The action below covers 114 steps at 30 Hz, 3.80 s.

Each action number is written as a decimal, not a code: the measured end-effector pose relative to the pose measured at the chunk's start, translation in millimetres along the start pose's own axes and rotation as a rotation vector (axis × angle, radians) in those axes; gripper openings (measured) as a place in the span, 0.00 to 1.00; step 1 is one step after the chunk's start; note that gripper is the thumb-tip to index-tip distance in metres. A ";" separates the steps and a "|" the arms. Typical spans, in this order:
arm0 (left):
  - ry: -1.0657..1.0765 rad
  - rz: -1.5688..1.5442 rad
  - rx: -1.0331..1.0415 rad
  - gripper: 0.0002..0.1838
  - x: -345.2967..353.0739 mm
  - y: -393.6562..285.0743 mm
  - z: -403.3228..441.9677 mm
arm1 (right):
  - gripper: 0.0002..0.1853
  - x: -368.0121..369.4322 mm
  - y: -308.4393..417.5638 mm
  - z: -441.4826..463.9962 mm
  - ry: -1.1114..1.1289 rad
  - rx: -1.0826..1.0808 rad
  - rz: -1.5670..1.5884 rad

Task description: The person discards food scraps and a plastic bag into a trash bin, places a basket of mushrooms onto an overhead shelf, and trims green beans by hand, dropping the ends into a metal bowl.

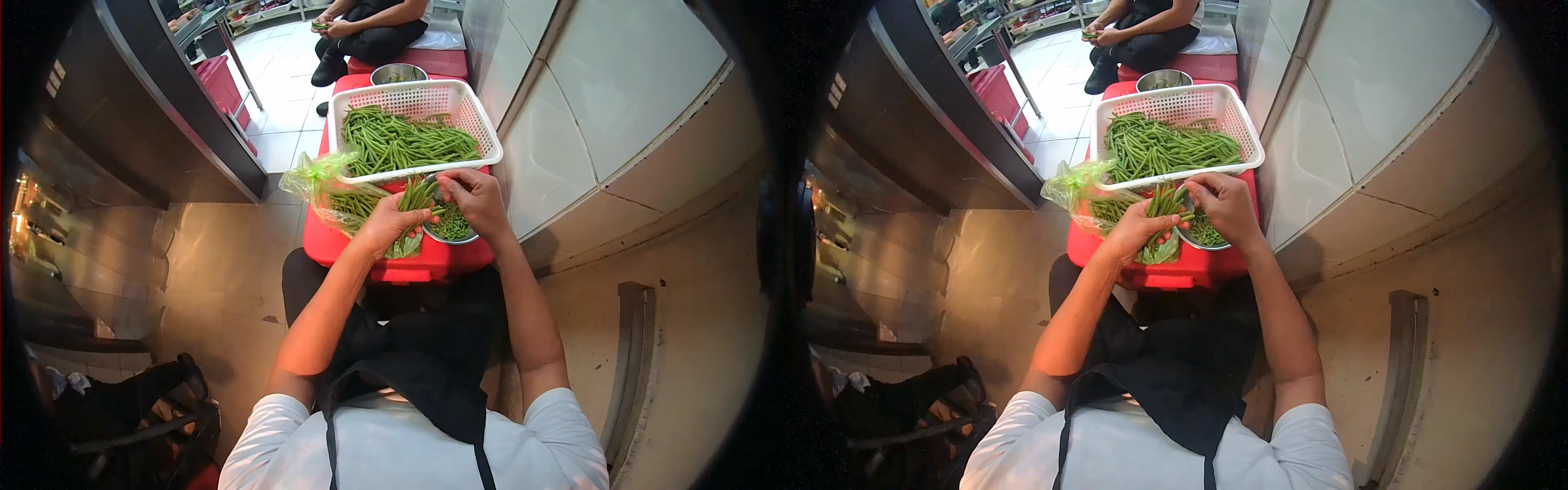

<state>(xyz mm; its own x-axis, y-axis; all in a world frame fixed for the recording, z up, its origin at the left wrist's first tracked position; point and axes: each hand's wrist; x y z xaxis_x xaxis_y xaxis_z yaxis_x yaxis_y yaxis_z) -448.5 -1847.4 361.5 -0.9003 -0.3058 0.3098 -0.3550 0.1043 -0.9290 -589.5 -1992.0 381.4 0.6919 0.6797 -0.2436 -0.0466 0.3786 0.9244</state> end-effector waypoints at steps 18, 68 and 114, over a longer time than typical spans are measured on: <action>-0.004 0.062 0.072 0.16 1.5 -4.5 -0.7 | 0.08 -0.6 -5.6 -12.4 0.098 0.066 -0.031; -0.040 0.160 0.111 0.10 3.8 3.1 -3.3 | 0.05 -2.1 13.8 2.2 0.170 -0.513 -0.584; -0.094 -0.339 -0.014 0.11 17.3 20.6 0.7 | 0.07 16.6 -25.7 -14.0 0.055 -0.008 0.028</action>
<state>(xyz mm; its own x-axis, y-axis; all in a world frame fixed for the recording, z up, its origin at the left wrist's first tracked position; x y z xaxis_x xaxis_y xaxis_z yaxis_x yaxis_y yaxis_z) -471.2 -1851.2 347.5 -0.7037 -0.4106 0.5798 -0.6340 -0.0053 -0.7733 -586.9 -1981.6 349.4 0.6496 0.7237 -0.2331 -0.0713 0.3633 0.9289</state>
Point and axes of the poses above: each hand's wrist, its own z-axis towards the middle knuckle, its own x-axis out of the palm, y = z × x, and after that the axes turned 2 degrees about -y, right-handed
